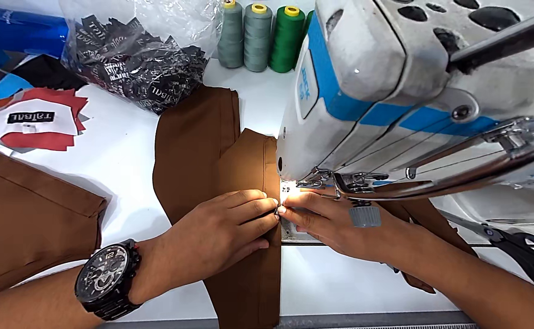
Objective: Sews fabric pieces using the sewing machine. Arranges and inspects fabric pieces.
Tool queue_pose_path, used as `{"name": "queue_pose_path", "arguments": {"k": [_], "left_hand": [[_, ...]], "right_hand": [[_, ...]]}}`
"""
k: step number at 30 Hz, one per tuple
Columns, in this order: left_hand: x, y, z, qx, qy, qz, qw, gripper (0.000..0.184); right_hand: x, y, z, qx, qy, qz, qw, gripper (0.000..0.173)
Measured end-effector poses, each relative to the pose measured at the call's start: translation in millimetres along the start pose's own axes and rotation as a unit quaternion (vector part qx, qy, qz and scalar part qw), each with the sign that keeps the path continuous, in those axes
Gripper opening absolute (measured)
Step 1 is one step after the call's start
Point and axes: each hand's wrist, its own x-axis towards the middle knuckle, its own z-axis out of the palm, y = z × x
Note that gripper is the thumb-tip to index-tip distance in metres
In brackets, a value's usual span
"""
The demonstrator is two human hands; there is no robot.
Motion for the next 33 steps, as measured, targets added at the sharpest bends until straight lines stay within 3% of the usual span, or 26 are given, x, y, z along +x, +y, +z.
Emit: {"name": "queue_pose_path", "arguments": {"k": [8,33], "left_hand": [[0.2,-0.2,0.6,-0.001,0.007,0.002,1.0,0.037],[-0.5,0.6,1.3,0.002,0.011,0.004,1.0,0.037]], "right_hand": [[2.9,-2.9,-3.9,0.024,0.045,-0.001,0.999,0.03],[-8.4,1.5,-1.5,-0.025,0.005,-0.027,0.999,0.031]]}}
